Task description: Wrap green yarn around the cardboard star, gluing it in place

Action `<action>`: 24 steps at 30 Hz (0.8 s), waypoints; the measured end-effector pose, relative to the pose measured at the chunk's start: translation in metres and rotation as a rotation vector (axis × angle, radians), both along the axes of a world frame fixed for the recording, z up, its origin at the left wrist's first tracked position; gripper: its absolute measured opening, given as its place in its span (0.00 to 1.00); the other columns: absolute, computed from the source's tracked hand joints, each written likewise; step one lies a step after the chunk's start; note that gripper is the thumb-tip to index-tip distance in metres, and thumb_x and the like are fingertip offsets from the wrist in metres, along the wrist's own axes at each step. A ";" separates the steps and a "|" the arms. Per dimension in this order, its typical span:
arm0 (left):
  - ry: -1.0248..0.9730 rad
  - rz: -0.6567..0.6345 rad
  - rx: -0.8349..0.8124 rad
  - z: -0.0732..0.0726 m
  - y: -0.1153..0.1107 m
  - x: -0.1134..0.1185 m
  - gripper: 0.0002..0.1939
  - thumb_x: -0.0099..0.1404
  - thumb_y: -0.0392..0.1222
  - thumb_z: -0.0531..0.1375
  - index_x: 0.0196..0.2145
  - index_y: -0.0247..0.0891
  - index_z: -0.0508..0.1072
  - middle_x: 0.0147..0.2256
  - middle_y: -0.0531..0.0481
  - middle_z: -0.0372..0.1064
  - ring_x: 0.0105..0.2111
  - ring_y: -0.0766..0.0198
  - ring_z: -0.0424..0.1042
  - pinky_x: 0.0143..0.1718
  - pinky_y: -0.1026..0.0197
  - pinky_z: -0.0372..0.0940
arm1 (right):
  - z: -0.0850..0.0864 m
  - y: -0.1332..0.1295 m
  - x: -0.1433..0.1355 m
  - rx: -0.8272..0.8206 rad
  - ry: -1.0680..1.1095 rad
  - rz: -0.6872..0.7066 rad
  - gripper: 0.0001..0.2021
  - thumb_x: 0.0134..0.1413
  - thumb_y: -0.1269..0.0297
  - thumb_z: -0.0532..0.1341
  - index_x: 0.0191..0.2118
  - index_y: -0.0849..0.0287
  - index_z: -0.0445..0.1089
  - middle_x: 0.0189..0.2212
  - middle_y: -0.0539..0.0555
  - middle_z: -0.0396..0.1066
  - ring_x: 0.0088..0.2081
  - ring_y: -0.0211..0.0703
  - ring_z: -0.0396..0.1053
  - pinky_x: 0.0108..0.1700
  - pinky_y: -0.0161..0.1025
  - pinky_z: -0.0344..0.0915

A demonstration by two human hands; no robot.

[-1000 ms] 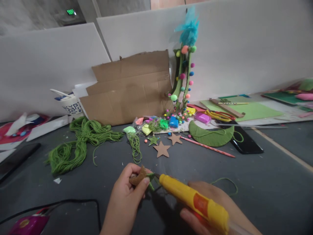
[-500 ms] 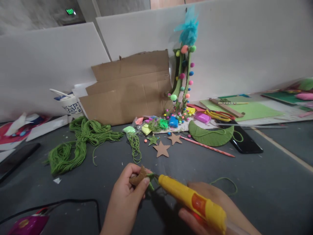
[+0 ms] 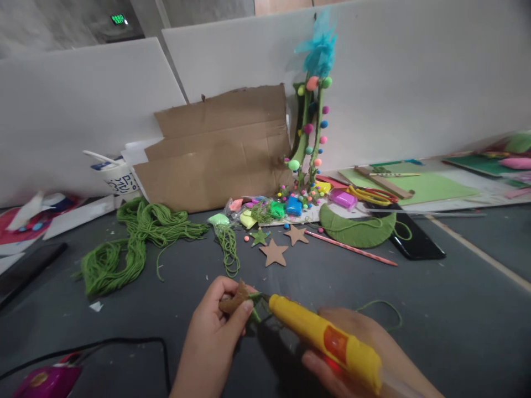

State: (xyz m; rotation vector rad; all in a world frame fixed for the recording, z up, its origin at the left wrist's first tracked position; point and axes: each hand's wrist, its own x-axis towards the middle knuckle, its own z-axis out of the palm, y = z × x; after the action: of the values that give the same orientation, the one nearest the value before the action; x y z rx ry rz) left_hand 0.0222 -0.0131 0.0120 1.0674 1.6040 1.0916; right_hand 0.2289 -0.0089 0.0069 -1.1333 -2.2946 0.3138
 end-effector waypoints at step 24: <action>0.006 -0.011 -0.009 0.003 0.000 -0.001 0.03 0.58 0.39 0.60 0.30 0.39 0.68 0.26 0.55 0.68 0.21 0.68 0.60 0.23 0.66 0.57 | 0.000 0.007 -0.004 -0.213 -0.122 0.039 0.13 0.51 0.58 0.54 0.20 0.57 0.63 0.17 0.50 0.66 0.19 0.39 0.64 0.24 0.33 0.57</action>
State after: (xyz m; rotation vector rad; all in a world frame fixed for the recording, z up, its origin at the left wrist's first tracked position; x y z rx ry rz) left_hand 0.0210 -0.0132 0.0146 1.0728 1.6047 1.0742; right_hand 0.2254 -0.0016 0.0071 -1.2429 -2.4377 0.5273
